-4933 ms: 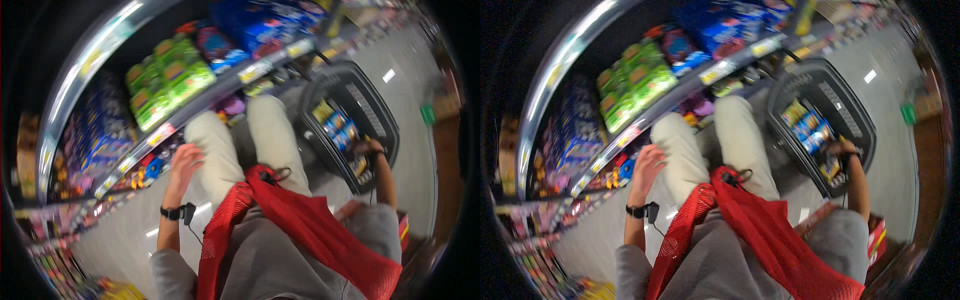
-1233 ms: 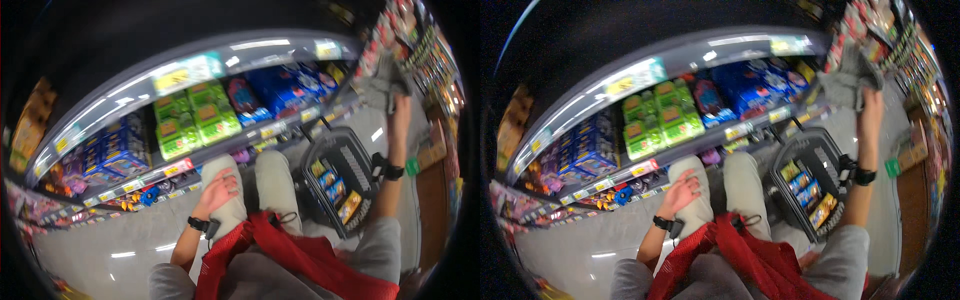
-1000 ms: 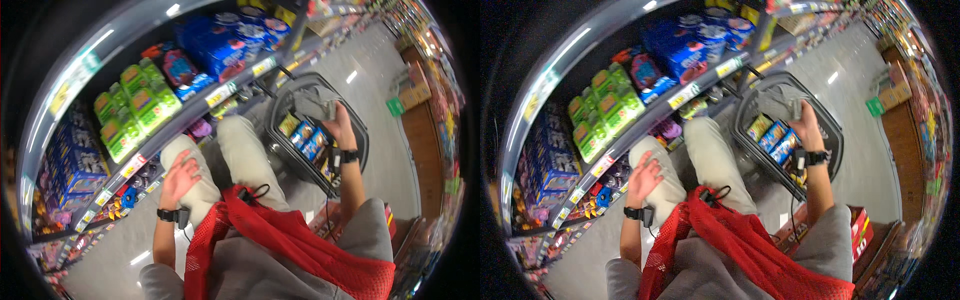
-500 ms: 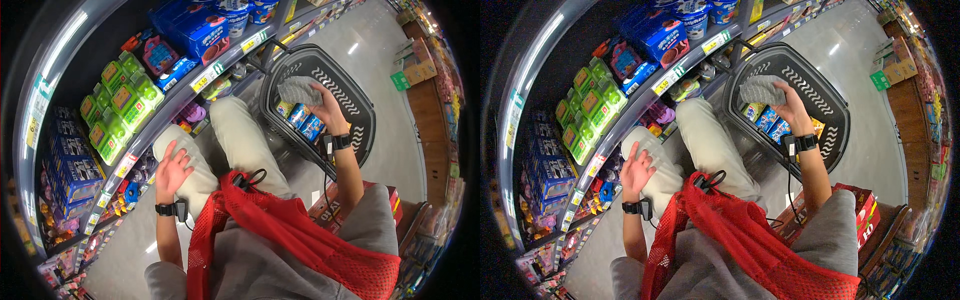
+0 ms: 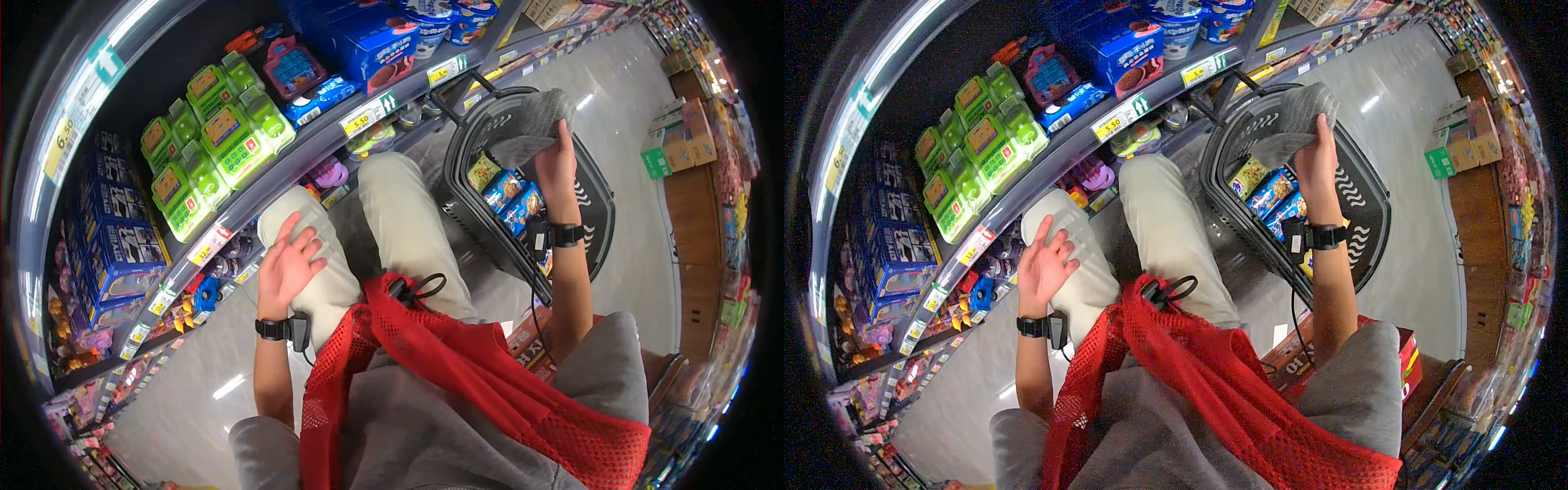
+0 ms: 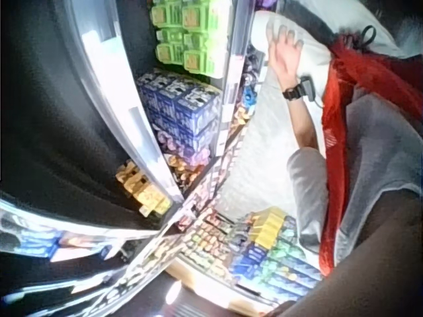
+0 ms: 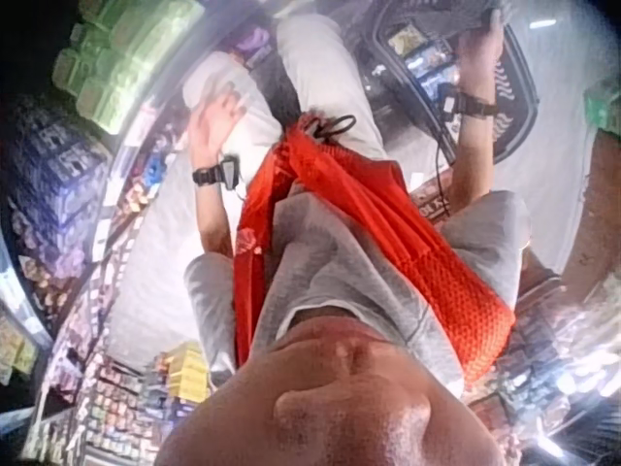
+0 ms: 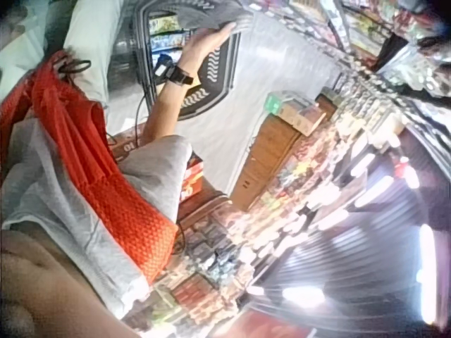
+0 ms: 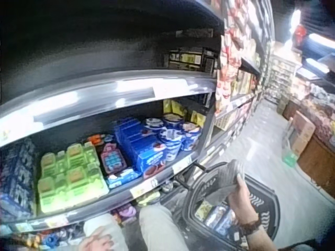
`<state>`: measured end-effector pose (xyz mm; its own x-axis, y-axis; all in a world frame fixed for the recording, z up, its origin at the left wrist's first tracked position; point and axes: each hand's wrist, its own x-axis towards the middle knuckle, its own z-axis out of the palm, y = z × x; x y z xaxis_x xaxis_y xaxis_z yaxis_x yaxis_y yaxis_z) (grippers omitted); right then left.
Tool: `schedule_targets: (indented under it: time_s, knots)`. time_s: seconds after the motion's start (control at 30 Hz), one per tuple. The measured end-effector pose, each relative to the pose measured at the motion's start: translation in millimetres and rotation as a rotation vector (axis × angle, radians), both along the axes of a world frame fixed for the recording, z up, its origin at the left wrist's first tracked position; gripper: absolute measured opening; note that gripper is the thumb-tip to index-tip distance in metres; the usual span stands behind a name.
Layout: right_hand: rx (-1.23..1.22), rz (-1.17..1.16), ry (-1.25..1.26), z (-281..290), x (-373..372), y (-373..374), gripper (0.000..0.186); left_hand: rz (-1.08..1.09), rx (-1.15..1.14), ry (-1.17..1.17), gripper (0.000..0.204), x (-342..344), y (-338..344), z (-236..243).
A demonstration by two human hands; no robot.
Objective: Dusting and cleaning various grocery items on a supermarket shelf using a cloth.
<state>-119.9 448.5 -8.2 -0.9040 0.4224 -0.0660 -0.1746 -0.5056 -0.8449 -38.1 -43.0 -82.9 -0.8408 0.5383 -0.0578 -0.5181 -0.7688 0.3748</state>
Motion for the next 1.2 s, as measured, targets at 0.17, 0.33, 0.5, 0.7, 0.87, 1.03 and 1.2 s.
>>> schedule_targets:
  time_s: [0.17, 0.33, 0.5, 0.7, 0.87, 1.03, 1.2]
  knots:
    - [-0.119, 0.065, 0.103, 47, 8, -61, 0.045, -0.329, -0.680, 0.346, 0.052, -21, 46, 56]
    - [-0.462, 0.223, 0.215, 87, 14, -115, 0.048, -0.412, -0.192, 0.087, 0.066, -24, 150, 62]
    - [-0.727, 0.586, 0.402, 56, 12, -127, 0.048, -0.307, 0.467, 0.034, 0.070, -61, 194, 87]
    - [0.502, 0.100, 0.177, 27, 33, -137, 0.045, 0.016, -0.059, -0.192, 0.062, -63, 198, 85]
    - [1.691, 0.577, 0.430, 49, 46, -124, 0.045, -0.102, 0.106, -0.194, 0.049, -68, 165, 81]
    - [1.371, 0.559, 0.324, 35, 54, -113, 0.053, -0.056, -0.379, -0.021, 0.039, -54, 176, 69]
    - [0.568, 0.622, -0.312, 17, 41, -101, 0.040, -0.042, -0.362, -0.061, 0.044, -44, 188, 57]
